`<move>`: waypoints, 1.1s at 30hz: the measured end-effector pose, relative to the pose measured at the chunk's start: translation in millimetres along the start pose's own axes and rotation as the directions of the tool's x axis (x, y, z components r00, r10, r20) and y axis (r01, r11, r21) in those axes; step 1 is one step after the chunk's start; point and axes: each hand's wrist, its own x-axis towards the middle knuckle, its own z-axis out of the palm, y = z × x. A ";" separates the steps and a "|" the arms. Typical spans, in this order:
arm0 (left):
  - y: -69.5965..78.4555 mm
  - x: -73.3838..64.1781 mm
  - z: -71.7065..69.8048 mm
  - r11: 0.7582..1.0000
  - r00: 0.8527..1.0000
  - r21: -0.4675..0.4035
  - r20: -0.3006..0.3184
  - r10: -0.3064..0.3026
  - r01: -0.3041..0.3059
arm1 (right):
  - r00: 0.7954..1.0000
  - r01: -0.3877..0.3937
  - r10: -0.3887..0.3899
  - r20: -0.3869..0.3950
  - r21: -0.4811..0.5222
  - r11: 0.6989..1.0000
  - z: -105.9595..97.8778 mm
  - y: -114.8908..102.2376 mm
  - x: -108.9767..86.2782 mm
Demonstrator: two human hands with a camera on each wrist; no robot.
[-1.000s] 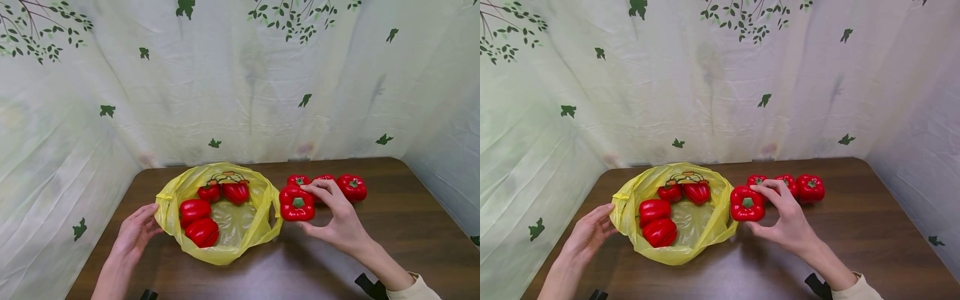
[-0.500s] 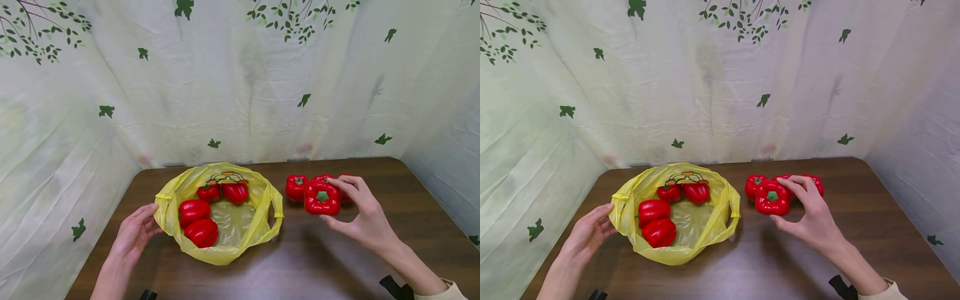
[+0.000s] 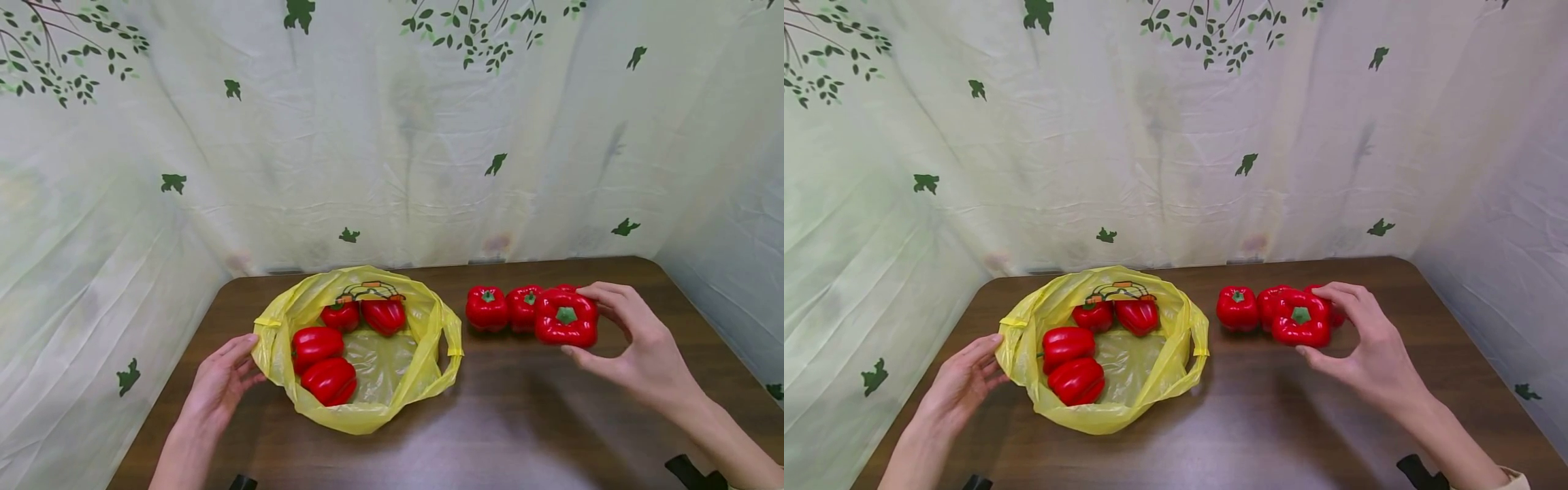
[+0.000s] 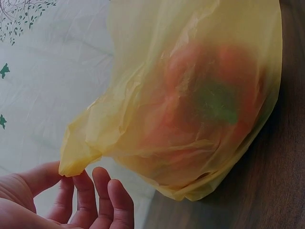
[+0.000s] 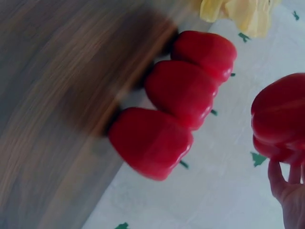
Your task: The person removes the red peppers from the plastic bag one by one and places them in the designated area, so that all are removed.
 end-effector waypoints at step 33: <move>-1.2 0.0 0.6 1.000 1.000 0.009 -0.028 -0.010 0.011 | 0.927 -0.367 0.371 0.045 -0.080 0.927 -61.1 55.4 -15.8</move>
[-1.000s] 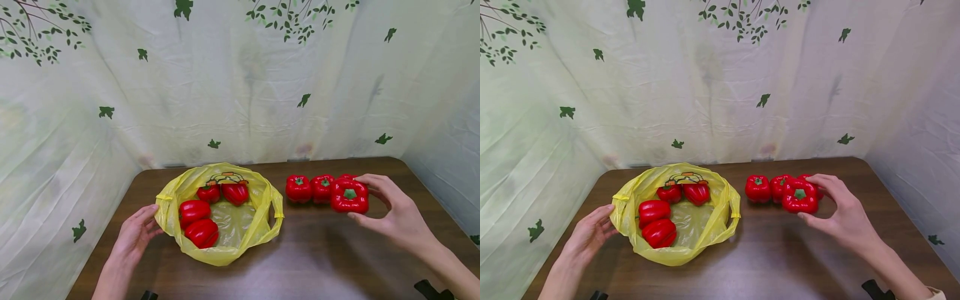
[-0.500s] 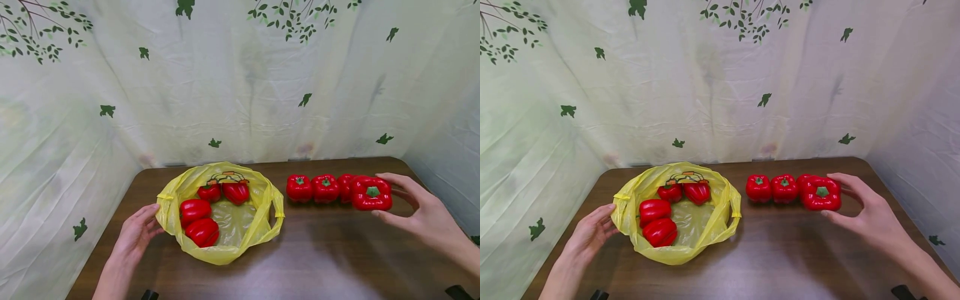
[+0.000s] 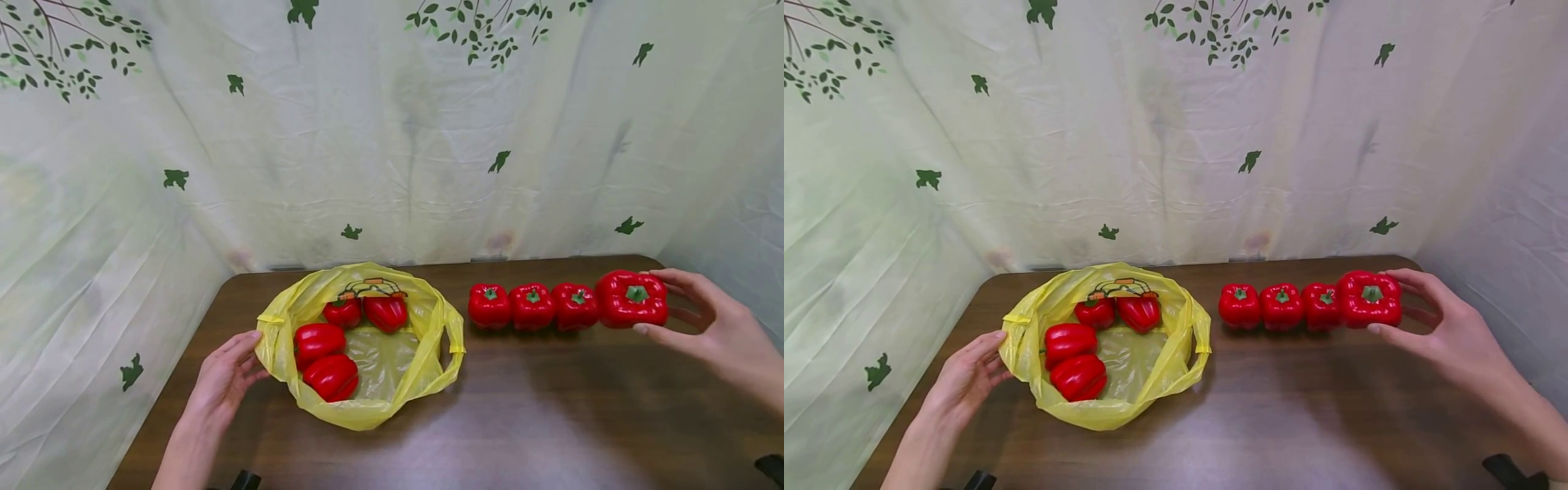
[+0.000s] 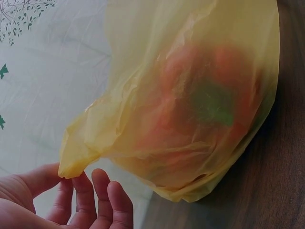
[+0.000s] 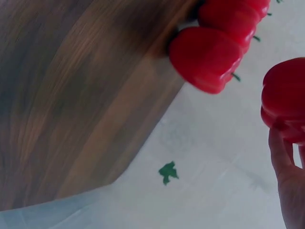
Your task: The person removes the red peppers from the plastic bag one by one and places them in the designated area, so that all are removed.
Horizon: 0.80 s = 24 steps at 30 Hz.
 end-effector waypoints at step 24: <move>-1.0 1.1 -0.5 1.000 1.000 -0.003 -0.012 -0.002 0.002 | 0.977 -0.135 0.145 0.156 -0.072 0.988 -10.2 61.8 20.7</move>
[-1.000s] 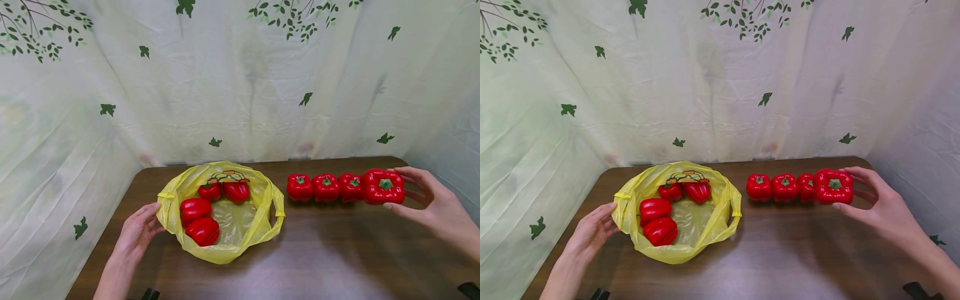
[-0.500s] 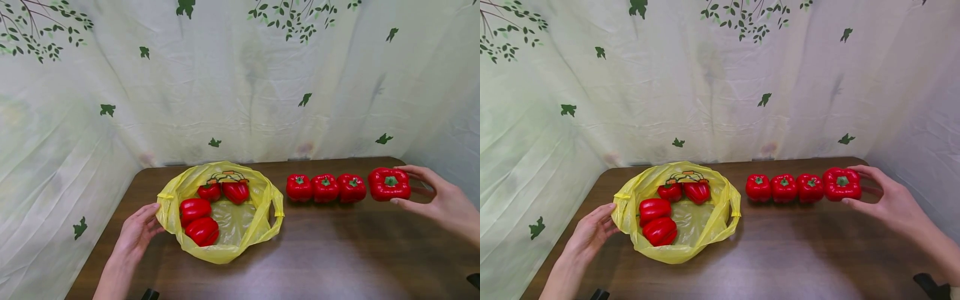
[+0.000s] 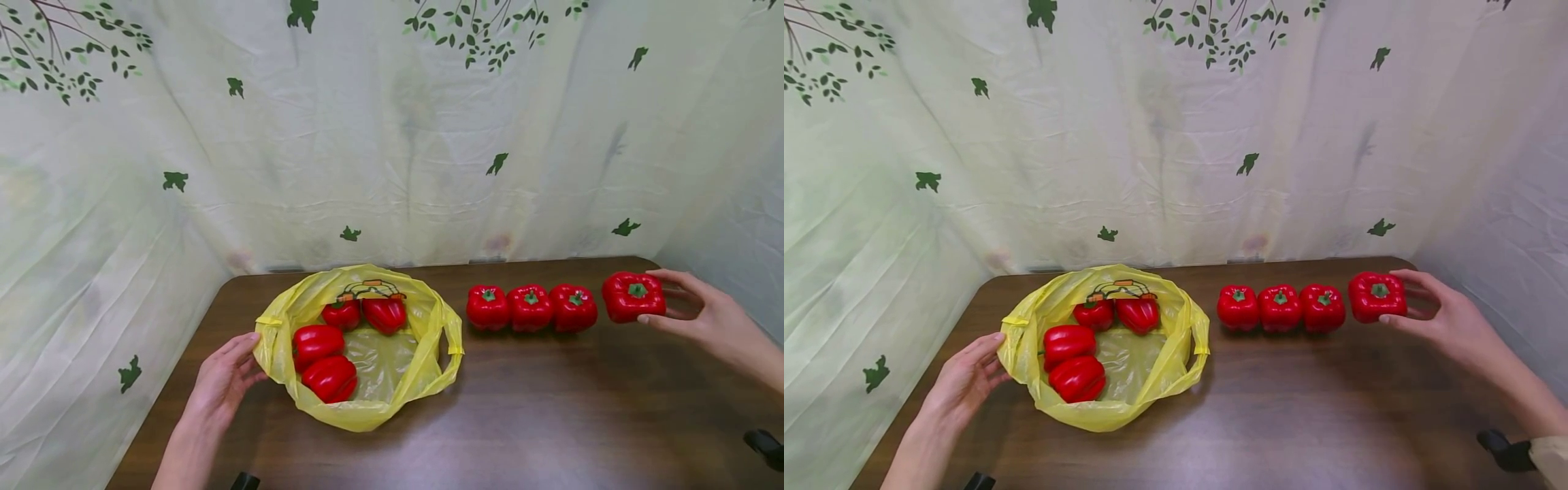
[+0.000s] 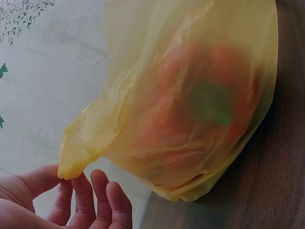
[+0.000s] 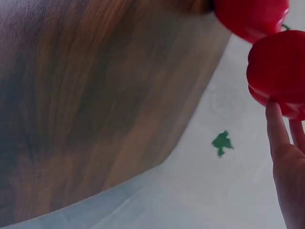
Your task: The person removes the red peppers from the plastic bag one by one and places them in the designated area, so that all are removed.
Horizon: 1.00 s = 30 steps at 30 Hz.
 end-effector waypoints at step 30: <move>0.1 -1.7 -0.5 1.000 1.000 -0.006 0.006 0.015 -0.015 | 0.977 -0.153 0.141 0.158 0.067 0.986 27.4 50.4 18.8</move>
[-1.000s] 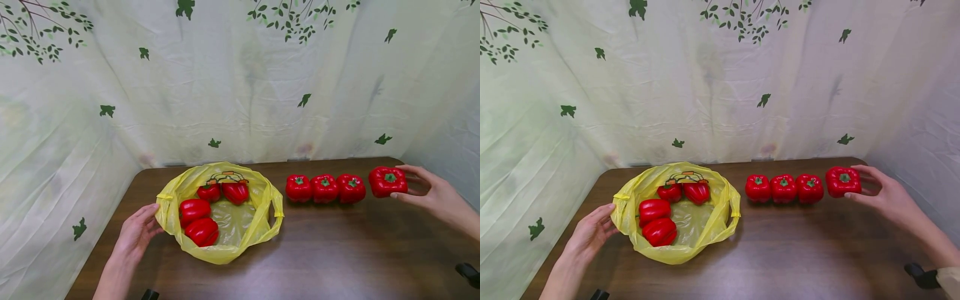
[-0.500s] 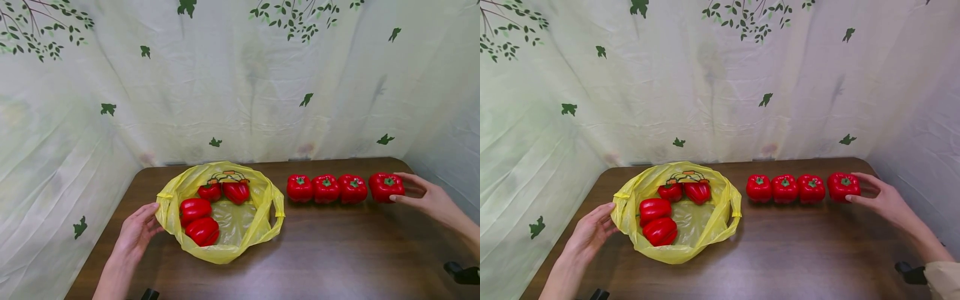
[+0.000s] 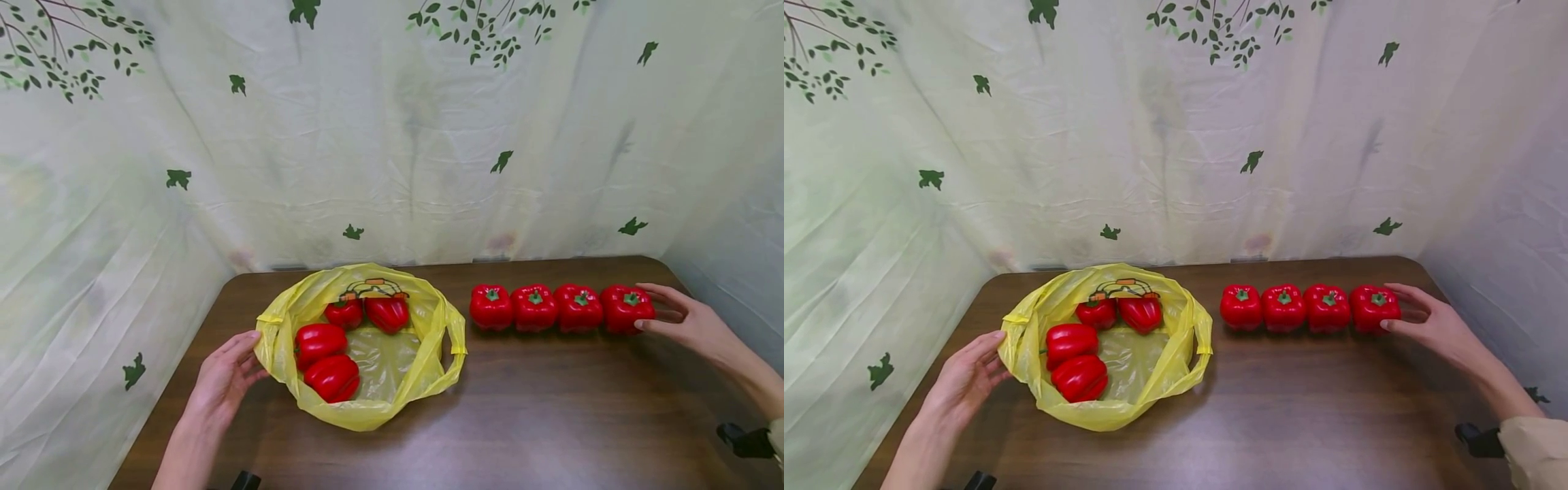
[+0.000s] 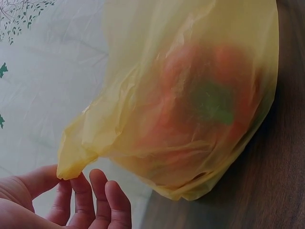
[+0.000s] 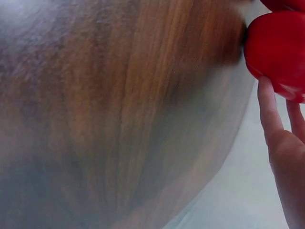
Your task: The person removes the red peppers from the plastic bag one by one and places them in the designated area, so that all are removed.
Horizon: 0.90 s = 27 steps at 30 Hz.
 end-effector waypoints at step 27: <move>-1.0 1.2 0.7 1.000 1.000 -0.025 0.010 -0.007 0.007 | 1.000 0.022 -0.022 -0.003 -0.018 1.000 1.1 -2.5 3.1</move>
